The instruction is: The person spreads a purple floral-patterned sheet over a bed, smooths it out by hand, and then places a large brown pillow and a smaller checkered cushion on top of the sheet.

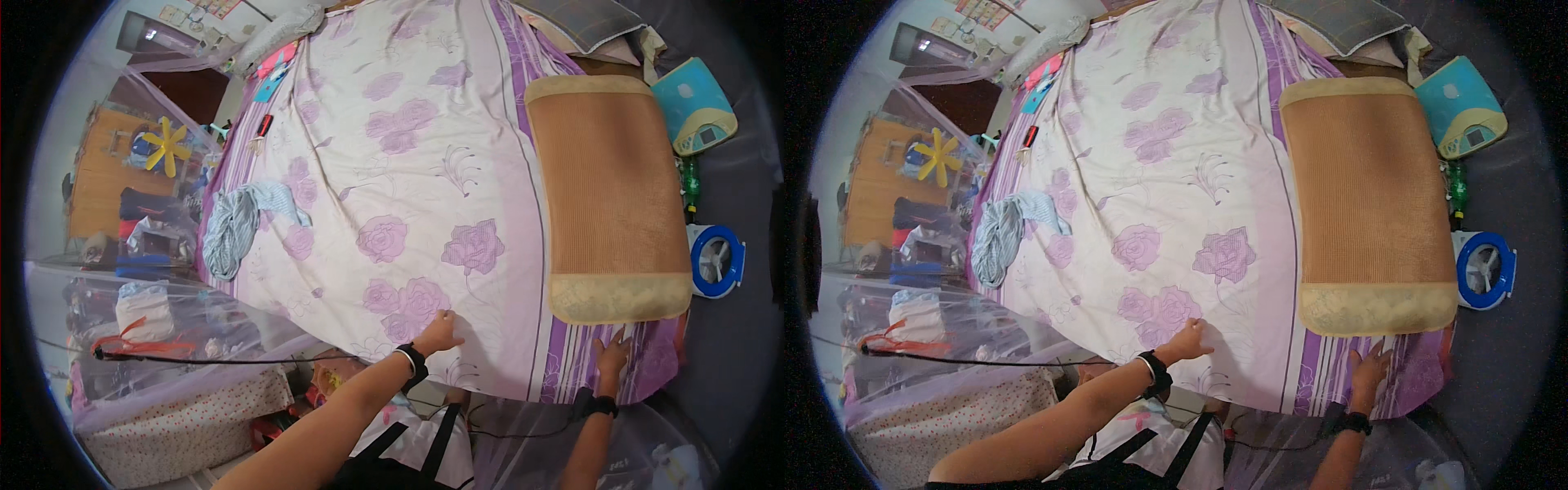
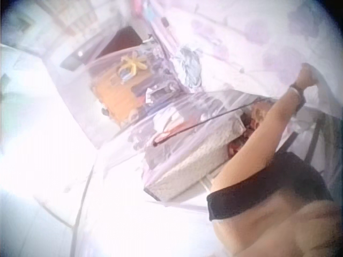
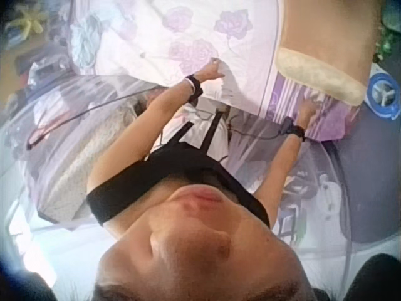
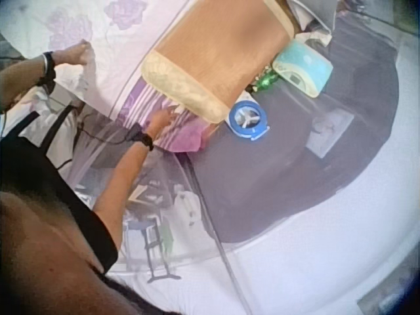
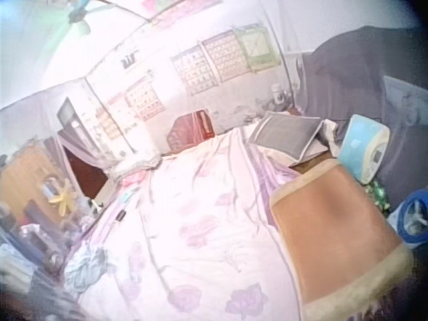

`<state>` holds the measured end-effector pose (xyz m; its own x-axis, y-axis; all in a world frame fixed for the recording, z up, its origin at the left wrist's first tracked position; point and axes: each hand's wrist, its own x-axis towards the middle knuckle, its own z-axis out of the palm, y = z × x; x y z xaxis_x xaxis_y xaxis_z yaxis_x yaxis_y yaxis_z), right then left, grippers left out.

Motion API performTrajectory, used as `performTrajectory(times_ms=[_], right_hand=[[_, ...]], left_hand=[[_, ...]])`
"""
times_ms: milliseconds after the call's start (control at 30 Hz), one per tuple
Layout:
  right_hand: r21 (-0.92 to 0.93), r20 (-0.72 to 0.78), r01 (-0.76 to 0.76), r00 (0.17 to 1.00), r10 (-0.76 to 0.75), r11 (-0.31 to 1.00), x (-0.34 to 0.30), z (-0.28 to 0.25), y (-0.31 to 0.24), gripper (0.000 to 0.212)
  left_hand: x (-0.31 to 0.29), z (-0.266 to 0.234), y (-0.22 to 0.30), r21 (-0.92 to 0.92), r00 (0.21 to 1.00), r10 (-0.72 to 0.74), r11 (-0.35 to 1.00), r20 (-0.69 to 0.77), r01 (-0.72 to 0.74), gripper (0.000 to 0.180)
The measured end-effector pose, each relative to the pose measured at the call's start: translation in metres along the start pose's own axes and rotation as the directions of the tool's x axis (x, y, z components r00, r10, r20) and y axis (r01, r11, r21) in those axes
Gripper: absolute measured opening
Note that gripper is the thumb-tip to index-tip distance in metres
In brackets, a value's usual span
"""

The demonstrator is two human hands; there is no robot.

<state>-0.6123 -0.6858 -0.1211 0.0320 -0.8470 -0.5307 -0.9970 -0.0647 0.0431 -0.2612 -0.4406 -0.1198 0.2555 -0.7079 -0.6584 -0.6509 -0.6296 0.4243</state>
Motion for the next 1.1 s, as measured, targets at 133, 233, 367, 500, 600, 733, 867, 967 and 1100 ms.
performTrajectory(times_ms=[133, 233, 367, 500, 600, 733, 867, 967, 1100], right_hand=[[0.230, -0.183, 0.117, 0.980, -0.075, 0.966, 0.005, 0.000, 0.005, 0.063], [0.126, -0.525, 0.344, 0.819, -0.232, 0.930, -0.007, -0.015, -0.016, 0.045], [0.182, -0.579, 0.456, 0.766, -0.279, 0.871, -0.018, -0.071, -0.064, 0.024], [0.183, -0.351, 0.278, 0.914, -0.201, 0.943, -0.008, -0.088, -0.044, 0.026], [0.376, -0.572, 0.313, 0.819, -0.048, 0.872, 0.014, -0.108, -0.020, 0.039], [0.007, -0.759, 0.337, 0.615, -0.215, 0.941, 0.082, -0.142, -0.061, 0.052], [-0.234, -0.694, -0.018, 0.704, -0.154, 0.972, 0.144, -0.106, -0.074, 0.056], [-0.122, -0.837, 0.087, 0.527, -0.150, 0.989, 0.148, -0.098, -0.075, 0.053], [-0.049, -0.853, 0.214, 0.500, -0.152, 0.976, 0.157, -0.095, -0.087, 0.047]], left_hand=[[0.035, -0.022, -0.015, -0.171, 0.999, -0.009, 0.985, 0.040, 0.015, 0.057], [0.066, -0.047, -0.010, -0.176, 0.983, 0.036, 0.982, -0.182, -0.069, 0.054], [0.106, -0.110, 0.016, -0.091, 0.864, 0.172, 0.966, -0.473, -0.242, 0.054], [0.167, -0.145, 0.047, -0.043, 0.765, 0.216, 0.952, -0.606, -0.303, 0.065], [0.213, -0.162, 0.080, -0.008, 0.732, 0.220, 0.956, -0.645, -0.294, 0.070], [0.280, -0.175, 0.105, 0.121, 0.640, 0.267, 0.957, -0.720, -0.264, 0.071], [0.338, -0.159, 0.153, 0.124, 0.755, 0.291, 0.954, -0.588, -0.271, 0.056], [0.357, -0.139, 0.164, 0.341, 0.527, 0.351, 0.932, -0.774, -0.120, 0.045], [0.382, -0.139, 0.177, 0.182, 0.513, 0.159, 0.983, -0.844, -0.004, 0.024]])
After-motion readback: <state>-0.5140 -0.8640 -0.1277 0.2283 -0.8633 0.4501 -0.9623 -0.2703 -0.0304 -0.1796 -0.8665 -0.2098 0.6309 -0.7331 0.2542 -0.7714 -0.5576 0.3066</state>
